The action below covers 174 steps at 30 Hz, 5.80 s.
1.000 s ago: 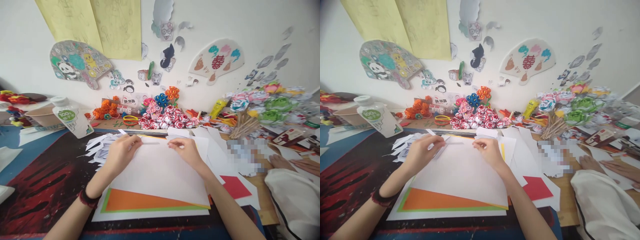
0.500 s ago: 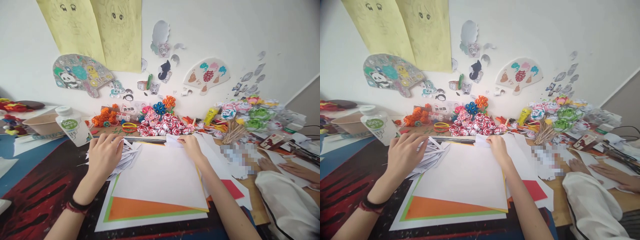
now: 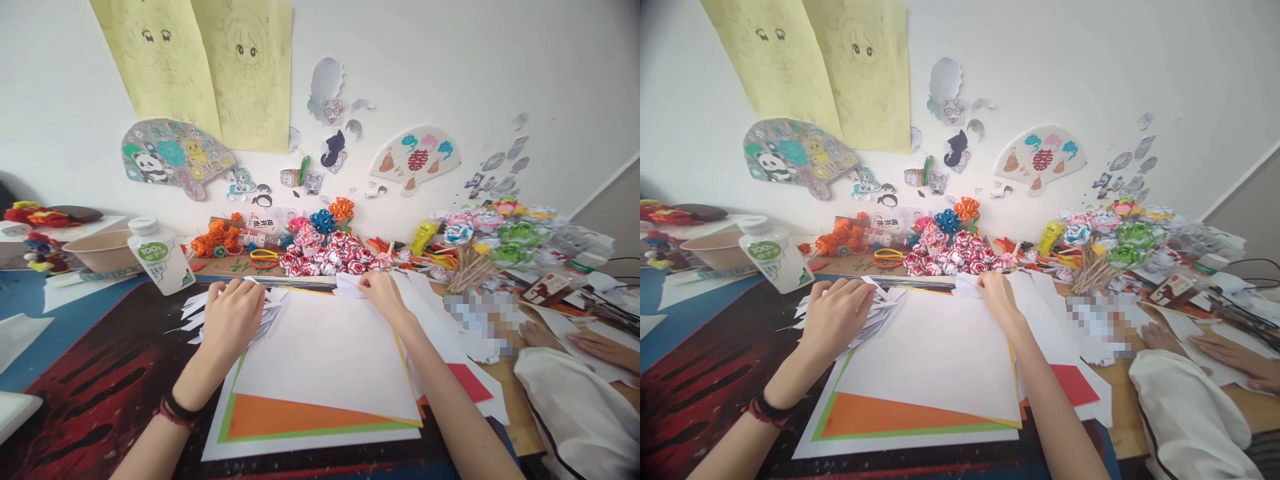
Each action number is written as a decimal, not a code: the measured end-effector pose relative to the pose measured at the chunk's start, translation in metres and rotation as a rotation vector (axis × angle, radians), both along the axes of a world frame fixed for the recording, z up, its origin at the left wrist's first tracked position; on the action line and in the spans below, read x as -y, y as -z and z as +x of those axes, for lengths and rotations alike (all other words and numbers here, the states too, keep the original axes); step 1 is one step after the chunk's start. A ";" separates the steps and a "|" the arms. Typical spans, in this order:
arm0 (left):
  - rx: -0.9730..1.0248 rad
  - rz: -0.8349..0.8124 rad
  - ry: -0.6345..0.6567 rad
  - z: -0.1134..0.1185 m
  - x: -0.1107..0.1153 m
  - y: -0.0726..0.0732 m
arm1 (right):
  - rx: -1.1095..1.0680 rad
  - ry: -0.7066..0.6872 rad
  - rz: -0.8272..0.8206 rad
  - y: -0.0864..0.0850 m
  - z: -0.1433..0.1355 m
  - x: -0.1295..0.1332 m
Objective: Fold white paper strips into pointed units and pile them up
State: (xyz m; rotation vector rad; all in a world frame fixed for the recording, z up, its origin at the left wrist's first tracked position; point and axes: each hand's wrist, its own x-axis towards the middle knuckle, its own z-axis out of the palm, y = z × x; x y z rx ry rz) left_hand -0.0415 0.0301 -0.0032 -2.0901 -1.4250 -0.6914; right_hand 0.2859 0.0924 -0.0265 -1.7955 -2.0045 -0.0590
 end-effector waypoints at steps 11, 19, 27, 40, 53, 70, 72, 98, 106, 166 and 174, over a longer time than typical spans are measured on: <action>0.079 0.006 -0.002 0.005 0.003 0.001 | -0.144 0.030 0.223 -0.007 -0.002 0.007; 0.363 -0.236 0.191 0.038 0.012 0.020 | -0.879 -0.221 0.246 0.000 -0.091 0.040; 0.864 -0.573 0.244 0.050 0.012 0.023 | -1.272 -0.379 -0.202 0.019 -0.110 0.052; 0.934 -0.674 0.320 0.052 0.006 0.030 | -1.074 -0.507 -0.324 0.017 -0.106 0.056; 0.792 -0.750 0.375 0.058 0.011 0.029 | -1.108 -0.407 -0.230 0.016 -0.101 0.057; 0.951 -0.646 0.335 0.057 0.013 0.027 | -1.207 -0.400 -0.220 0.017 -0.098 0.058; 0.950 -0.653 0.337 0.057 0.013 0.026 | -1.208 -0.399 -0.220 0.017 -0.098 0.059; 0.935 -0.625 0.354 0.056 0.015 0.021 | -1.226 -0.468 -0.198 0.011 -0.098 0.062; 1.033 -0.599 0.427 0.053 0.018 0.014 | -1.206 -0.538 -0.249 0.004 -0.099 0.068; 0.773 -0.659 0.500 0.066 0.027 0.015 | -1.306 -0.491 -0.045 -0.006 -0.095 0.067; 0.670 -0.720 0.503 0.067 0.033 0.014 | -1.527 -0.189 0.336 -0.010 -0.046 0.033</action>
